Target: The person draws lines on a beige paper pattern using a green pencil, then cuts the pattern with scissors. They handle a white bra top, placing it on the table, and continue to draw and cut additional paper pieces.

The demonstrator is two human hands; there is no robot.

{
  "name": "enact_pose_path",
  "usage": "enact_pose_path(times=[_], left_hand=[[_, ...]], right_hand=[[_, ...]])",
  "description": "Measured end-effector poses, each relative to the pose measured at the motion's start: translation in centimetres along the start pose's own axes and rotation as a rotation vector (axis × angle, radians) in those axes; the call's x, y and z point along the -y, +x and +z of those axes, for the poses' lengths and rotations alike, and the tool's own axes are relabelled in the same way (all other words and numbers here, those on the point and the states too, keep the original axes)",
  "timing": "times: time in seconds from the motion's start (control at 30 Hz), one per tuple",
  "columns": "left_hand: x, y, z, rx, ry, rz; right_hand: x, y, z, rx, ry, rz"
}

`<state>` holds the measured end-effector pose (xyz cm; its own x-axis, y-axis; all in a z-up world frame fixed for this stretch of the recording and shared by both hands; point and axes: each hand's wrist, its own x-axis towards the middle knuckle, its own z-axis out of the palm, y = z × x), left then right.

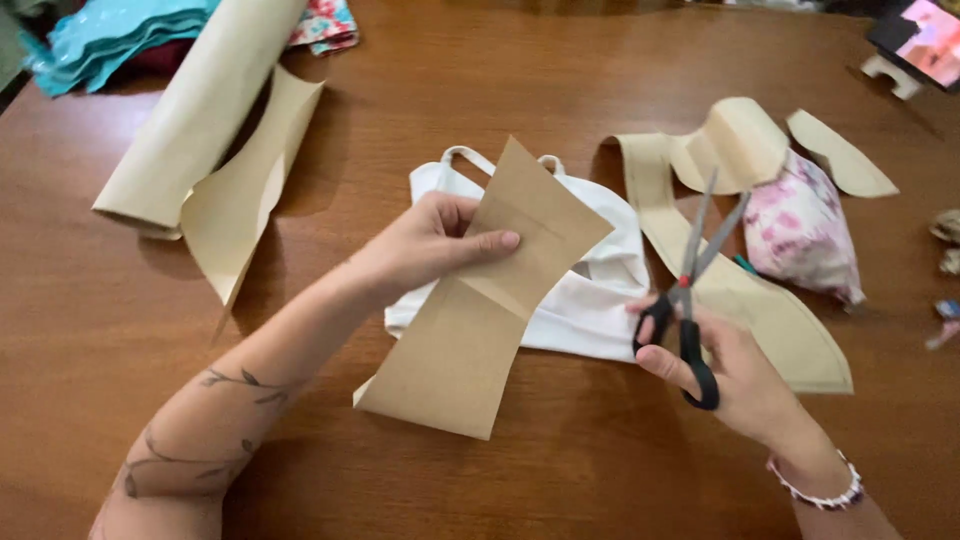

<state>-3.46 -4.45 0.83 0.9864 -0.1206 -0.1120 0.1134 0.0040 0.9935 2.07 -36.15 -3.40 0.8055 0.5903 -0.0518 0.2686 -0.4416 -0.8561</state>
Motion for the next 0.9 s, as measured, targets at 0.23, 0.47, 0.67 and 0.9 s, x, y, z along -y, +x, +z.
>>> enact_pose_path(times=[0.23,0.47,0.67,0.9], left_hand=[[-1.4,-1.3,-2.3,0.240,0.015,0.138],[-3.0,-2.1,0.8,0.034,0.066,0.048],[-2.6,-2.1,1.7,0.151,0.273,-0.149],[-1.7,-1.5,2.0,0.174,0.320,-0.211]], right_hand=[[-2.3,-1.1,0.7,0.204,0.171,0.210],[-0.9,-1.7,-0.3,0.429,-0.141,0.257],[0.1,-2.1,0.7,0.415,-0.191,0.250],[0.8,-2.1,1.5,0.398,-0.338,0.378]])
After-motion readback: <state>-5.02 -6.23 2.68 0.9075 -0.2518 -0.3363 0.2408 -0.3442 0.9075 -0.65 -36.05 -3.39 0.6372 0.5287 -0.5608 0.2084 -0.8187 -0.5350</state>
